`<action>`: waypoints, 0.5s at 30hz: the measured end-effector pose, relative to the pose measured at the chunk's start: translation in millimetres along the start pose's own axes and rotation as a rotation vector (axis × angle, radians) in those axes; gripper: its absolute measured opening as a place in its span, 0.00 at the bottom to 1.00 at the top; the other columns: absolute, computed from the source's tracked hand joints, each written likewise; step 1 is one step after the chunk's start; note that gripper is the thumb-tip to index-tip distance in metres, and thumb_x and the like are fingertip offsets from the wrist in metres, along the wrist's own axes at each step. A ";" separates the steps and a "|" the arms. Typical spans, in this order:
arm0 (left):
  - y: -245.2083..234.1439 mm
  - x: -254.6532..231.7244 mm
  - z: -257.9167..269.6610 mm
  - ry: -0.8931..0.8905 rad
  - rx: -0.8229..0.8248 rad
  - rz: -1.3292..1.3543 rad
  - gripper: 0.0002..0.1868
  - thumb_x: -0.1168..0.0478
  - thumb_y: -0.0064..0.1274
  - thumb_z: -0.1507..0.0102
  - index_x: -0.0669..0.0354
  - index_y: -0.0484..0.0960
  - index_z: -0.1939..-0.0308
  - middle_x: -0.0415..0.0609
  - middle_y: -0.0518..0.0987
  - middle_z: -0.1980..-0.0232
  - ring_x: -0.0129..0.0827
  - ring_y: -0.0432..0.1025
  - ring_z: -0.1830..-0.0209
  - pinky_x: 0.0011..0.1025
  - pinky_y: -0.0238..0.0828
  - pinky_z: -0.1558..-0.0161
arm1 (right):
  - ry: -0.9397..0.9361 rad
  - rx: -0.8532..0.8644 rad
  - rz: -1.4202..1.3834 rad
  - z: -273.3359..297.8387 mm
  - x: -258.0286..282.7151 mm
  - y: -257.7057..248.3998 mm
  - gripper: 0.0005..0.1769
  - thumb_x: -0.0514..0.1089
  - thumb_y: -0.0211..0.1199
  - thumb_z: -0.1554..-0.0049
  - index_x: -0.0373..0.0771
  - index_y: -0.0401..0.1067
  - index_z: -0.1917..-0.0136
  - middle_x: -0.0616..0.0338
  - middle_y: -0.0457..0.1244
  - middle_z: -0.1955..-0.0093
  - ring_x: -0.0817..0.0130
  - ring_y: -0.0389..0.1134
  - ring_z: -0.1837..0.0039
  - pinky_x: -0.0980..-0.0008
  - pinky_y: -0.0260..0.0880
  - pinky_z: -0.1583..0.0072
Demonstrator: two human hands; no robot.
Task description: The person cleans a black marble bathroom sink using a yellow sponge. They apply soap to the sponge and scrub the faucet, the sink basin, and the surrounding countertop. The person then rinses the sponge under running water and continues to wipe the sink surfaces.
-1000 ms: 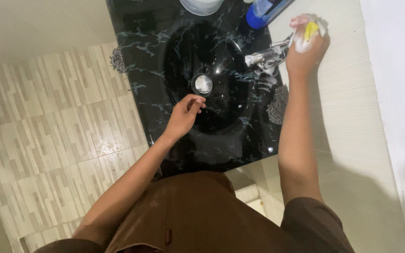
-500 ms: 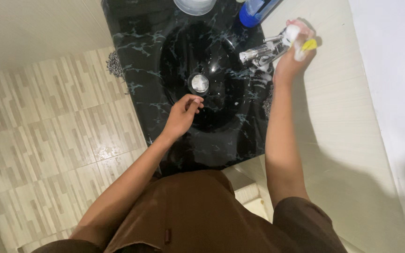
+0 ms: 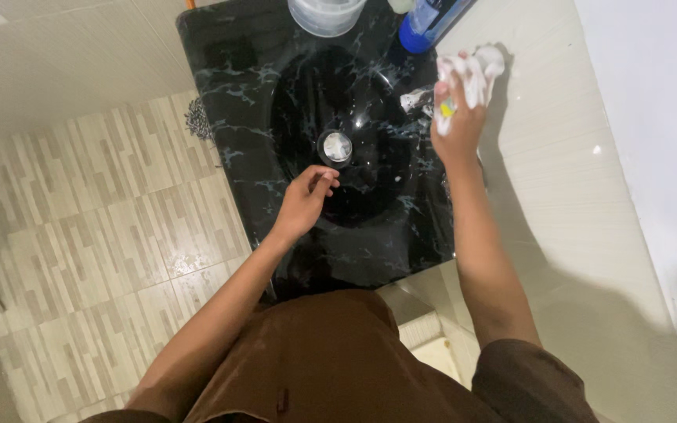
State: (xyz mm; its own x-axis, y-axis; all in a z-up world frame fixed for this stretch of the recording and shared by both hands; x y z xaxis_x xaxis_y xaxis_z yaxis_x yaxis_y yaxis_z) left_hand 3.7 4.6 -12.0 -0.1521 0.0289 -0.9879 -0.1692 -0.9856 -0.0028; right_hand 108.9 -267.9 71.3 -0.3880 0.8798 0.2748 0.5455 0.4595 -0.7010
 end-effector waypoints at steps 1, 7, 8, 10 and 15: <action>-0.9 0.4 0.3 0.002 -0.004 0.006 0.14 0.58 0.45 0.28 0.63 0.81 0.48 0.45 0.83 0.58 0.25 0.73 0.61 0.27 0.72 0.54 | -0.011 0.039 -0.039 1.6 4.9 -4.1 0.18 0.37 0.52 0.31 0.35 0.72 0.30 0.45 0.62 0.26 0.43 0.59 0.21 0.41 0.52 0.21; -1.0 6.7 -6.5 -0.029 -0.008 0.006 0.14 0.58 0.45 0.28 0.62 0.81 0.48 0.45 0.83 0.58 0.25 0.74 0.60 0.27 0.72 0.52 | -0.076 0.138 -0.111 10.8 8.0 -10.1 0.31 0.27 0.54 0.42 0.37 0.68 0.27 0.44 0.59 0.24 0.42 0.58 0.23 0.43 0.56 0.24; 1.1 6.1 -6.1 -0.027 0.003 0.000 0.14 0.58 0.45 0.29 0.62 0.81 0.48 0.45 0.83 0.57 0.25 0.74 0.59 0.27 0.72 0.51 | -0.065 0.108 -0.014 8.5 -1.0 -8.5 0.30 0.27 0.55 0.40 0.39 0.68 0.26 0.48 0.61 0.25 0.46 0.61 0.23 0.43 0.55 0.22; 1.0 4.9 -6.1 -0.041 0.014 -0.016 0.14 0.58 0.44 0.29 0.62 0.81 0.48 0.44 0.83 0.57 0.25 0.74 0.59 0.28 0.72 0.51 | -0.001 0.039 0.106 6.2 -24.3 -5.5 0.30 0.29 0.55 0.37 0.44 0.67 0.24 0.52 0.62 0.24 0.49 0.62 0.22 0.47 0.56 0.21; -1.4 3.7 -11.4 -0.044 0.000 -0.036 0.14 0.58 0.45 0.28 0.62 0.81 0.48 0.45 0.83 0.58 0.26 0.73 0.60 0.29 0.72 0.52 | 0.424 -0.157 -0.276 27.3 -65.5 18.9 0.28 0.51 0.39 0.27 0.44 0.55 0.17 0.51 0.59 0.20 0.52 0.63 0.22 0.57 0.63 0.24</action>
State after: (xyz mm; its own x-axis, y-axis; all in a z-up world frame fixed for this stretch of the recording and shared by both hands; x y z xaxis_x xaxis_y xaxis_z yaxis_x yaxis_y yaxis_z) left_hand 14.4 4.2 -17.4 -0.1884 0.0720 -0.9795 -0.1753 -0.9837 -0.0386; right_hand 124.4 -320.1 22.1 -0.2162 0.6803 0.7003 0.5826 0.6655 -0.4666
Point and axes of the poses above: each hand's wrist, its own z-axis away from the middle knuckle, its own y-axis out of the palm, x = y × z, the point moved 2 cm from there along -z, towards the middle knuckle
